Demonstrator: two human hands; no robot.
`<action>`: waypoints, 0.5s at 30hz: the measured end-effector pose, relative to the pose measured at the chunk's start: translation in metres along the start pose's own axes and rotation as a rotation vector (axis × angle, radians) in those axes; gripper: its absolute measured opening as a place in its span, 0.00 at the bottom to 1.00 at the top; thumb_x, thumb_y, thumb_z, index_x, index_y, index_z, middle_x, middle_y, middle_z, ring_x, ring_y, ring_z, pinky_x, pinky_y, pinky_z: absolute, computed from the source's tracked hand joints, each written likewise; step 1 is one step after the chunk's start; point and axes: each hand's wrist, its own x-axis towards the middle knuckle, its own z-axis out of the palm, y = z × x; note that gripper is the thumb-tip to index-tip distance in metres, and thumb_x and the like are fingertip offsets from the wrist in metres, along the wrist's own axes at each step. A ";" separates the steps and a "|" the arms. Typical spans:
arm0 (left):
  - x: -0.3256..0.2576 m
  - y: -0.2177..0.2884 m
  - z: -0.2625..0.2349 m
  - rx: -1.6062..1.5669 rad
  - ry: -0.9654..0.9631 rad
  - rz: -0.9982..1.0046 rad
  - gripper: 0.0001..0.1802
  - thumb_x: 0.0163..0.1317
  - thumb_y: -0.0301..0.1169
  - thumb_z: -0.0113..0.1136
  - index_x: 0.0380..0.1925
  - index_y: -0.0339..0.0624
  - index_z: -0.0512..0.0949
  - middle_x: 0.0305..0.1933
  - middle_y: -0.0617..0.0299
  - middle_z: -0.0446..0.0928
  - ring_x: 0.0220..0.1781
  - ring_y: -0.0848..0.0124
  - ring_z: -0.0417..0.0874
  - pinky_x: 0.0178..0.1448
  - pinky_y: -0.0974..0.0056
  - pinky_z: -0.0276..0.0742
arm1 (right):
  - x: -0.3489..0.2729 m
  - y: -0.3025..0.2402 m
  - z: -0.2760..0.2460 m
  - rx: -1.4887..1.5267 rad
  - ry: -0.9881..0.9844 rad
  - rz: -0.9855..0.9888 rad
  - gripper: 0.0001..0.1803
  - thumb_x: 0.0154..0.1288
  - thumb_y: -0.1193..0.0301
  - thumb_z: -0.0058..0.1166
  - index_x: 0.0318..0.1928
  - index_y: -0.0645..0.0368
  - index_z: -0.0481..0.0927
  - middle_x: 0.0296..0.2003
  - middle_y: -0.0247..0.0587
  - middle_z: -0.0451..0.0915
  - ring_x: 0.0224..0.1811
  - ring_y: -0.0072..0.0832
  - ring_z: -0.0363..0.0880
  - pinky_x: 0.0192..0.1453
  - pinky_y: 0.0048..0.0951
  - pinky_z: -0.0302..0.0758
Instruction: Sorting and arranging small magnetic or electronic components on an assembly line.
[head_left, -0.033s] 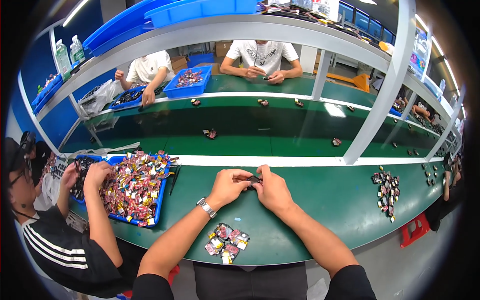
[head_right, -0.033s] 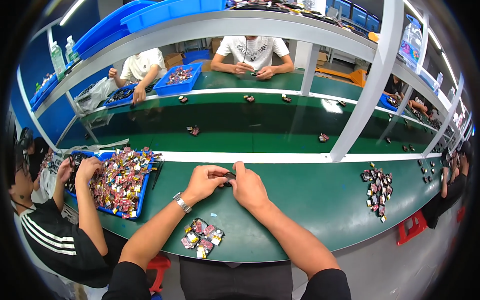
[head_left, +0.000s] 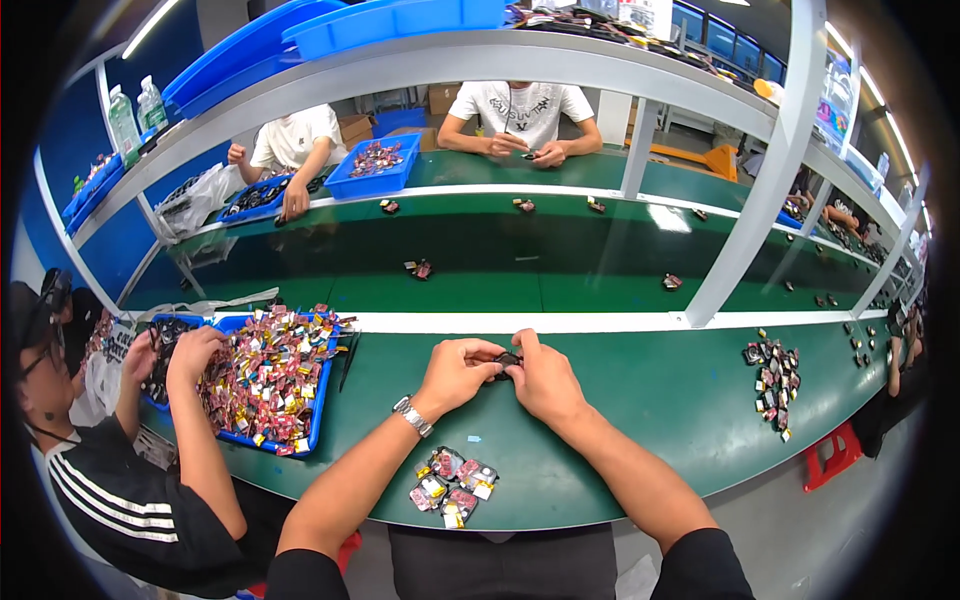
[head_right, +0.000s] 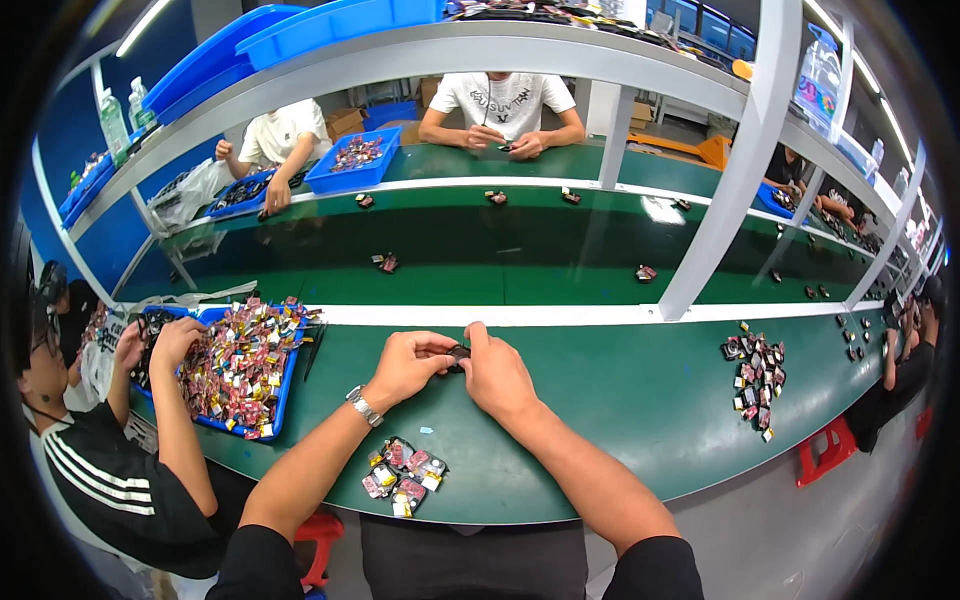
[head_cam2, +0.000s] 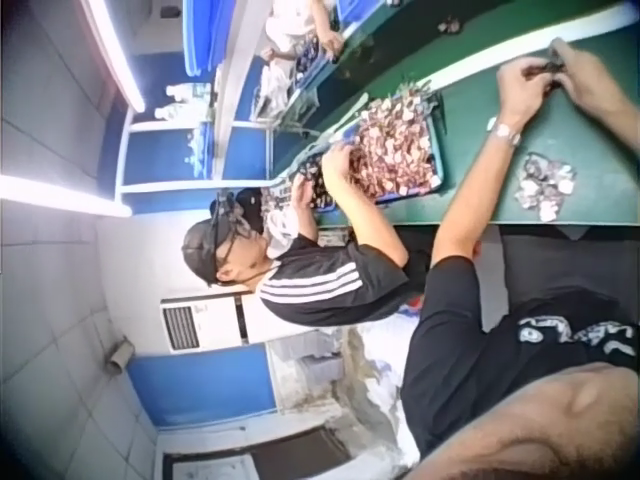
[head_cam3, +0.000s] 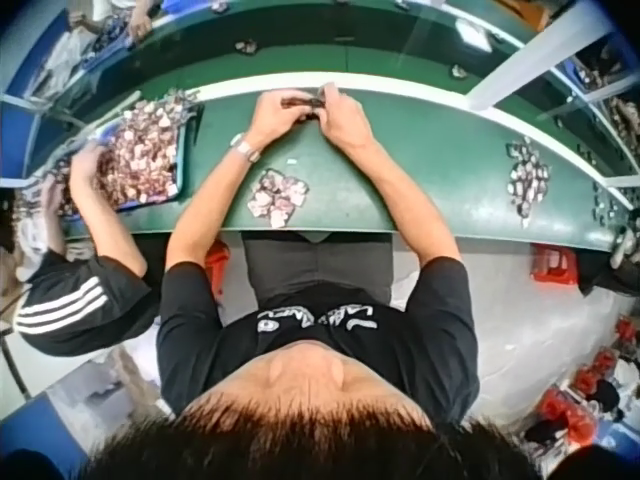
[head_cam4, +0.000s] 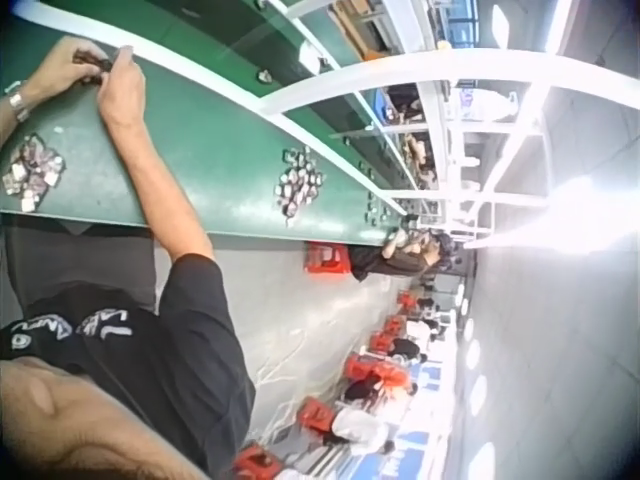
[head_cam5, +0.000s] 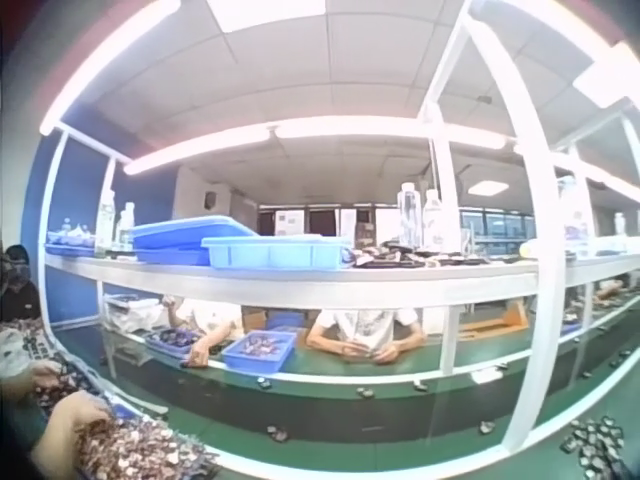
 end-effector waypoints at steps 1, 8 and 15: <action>0.002 -0.001 0.000 -0.030 -0.020 0.006 0.12 0.59 0.19 0.62 0.44 0.30 0.82 0.38 0.57 0.85 0.37 0.76 0.85 0.40 0.71 0.83 | 0.000 0.002 0.000 0.010 0.021 -0.038 0.20 0.58 0.77 0.60 0.49 0.64 0.67 0.39 0.57 0.80 0.40 0.55 0.80 0.43 0.50 0.76; 0.002 -0.001 0.002 -0.180 0.021 -0.041 0.20 0.60 0.18 0.60 0.54 0.32 0.76 0.45 0.54 0.80 0.38 0.74 0.84 0.41 0.72 0.83 | 0.007 0.011 -0.012 0.187 -0.017 0.026 0.27 0.61 0.71 0.62 0.59 0.63 0.68 0.38 0.49 0.82 0.38 0.38 0.84 0.43 0.36 0.79; 0.000 0.003 -0.001 -0.215 -0.027 -0.079 0.22 0.61 0.17 0.57 0.57 0.31 0.74 0.47 0.55 0.76 0.40 0.73 0.83 0.43 0.71 0.84 | 0.012 0.036 -0.030 0.357 -0.210 0.172 0.24 0.63 0.71 0.59 0.58 0.65 0.70 0.39 0.44 0.81 0.39 0.27 0.81 0.48 0.28 0.77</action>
